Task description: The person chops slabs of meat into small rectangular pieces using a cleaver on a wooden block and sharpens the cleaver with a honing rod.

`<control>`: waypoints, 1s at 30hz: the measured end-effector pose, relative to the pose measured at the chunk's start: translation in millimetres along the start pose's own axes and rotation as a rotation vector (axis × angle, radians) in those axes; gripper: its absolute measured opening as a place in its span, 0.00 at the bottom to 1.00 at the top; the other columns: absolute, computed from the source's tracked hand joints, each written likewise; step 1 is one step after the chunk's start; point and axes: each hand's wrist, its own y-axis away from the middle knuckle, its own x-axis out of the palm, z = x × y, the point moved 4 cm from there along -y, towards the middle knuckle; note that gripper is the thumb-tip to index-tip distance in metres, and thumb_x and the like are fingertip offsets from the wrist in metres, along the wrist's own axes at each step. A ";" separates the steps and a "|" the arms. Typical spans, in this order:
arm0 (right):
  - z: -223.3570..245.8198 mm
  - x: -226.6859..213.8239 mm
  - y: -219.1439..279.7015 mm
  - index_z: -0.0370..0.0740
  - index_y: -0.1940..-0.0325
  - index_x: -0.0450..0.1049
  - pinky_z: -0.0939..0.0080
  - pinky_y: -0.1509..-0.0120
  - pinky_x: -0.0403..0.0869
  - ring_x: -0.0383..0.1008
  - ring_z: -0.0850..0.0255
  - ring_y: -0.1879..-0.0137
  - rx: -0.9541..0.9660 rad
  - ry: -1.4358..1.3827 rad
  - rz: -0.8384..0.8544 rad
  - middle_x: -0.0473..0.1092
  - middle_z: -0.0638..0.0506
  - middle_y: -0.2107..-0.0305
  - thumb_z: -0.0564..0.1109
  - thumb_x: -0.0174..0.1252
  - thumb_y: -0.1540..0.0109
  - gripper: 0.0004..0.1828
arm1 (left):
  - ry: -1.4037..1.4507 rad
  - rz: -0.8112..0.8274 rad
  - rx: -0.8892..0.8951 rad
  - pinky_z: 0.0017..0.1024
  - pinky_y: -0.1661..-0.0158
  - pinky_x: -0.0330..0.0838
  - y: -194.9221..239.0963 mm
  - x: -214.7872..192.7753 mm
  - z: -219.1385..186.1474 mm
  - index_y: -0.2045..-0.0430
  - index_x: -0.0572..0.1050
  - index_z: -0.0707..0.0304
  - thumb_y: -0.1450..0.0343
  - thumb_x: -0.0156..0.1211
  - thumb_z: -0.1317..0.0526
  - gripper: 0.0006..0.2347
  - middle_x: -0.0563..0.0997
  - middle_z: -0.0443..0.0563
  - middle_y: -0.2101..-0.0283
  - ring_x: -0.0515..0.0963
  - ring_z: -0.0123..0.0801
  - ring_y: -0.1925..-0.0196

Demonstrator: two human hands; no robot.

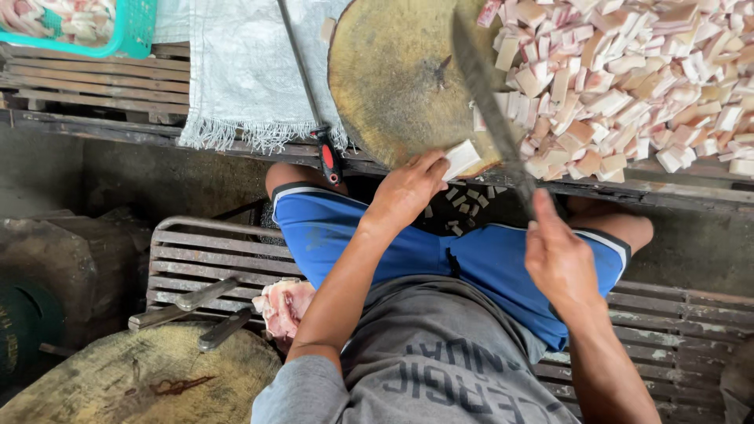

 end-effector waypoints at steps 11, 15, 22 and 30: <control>3.0 32.0 0.1 0.39 0.24 0.61 0.46 0.68 0.73 0.74 0.45 0.73 -0.036 0.139 0.049 0.73 0.40 0.72 0.32 0.62 0.39 0.38 | -0.001 0.013 -0.001 0.38 0.54 0.77 -1.1 9.6 3.2 0.58 0.74 0.65 0.31 0.65 0.59 0.13 0.76 0.54 0.48 0.79 0.46 0.50; -0.3 21.4 -6.4 0.45 0.26 0.64 0.48 0.65 0.75 0.76 0.43 0.69 -0.016 0.101 0.130 0.76 0.38 0.67 0.31 0.60 0.40 0.38 | -0.008 -0.024 0.017 0.38 0.52 0.77 -6.3 10.6 5.3 0.57 0.74 0.65 0.31 0.64 0.59 0.13 0.76 0.54 0.48 0.79 0.46 0.48; 12.0 -38.2 -0.2 0.32 0.22 0.57 0.56 0.65 0.78 0.78 0.52 0.69 0.024 -0.135 -0.207 0.75 0.42 0.66 0.28 0.52 0.29 0.30 | 0.027 -0.021 -0.016 0.38 0.52 0.77 -8.8 13.3 5.6 0.58 0.75 0.65 0.31 0.64 0.59 0.12 0.76 0.53 0.48 0.79 0.46 0.48; -0.9 36.8 -5.2 0.44 0.23 0.60 0.46 0.65 0.75 0.75 0.43 0.70 0.035 0.175 0.249 0.75 0.40 0.69 0.34 0.61 0.39 0.39 | 0.015 -0.051 -0.001 0.39 0.52 0.77 -16.3 14.5 7.5 0.60 0.75 0.64 0.32 0.65 0.59 0.12 0.76 0.53 0.49 0.79 0.46 0.48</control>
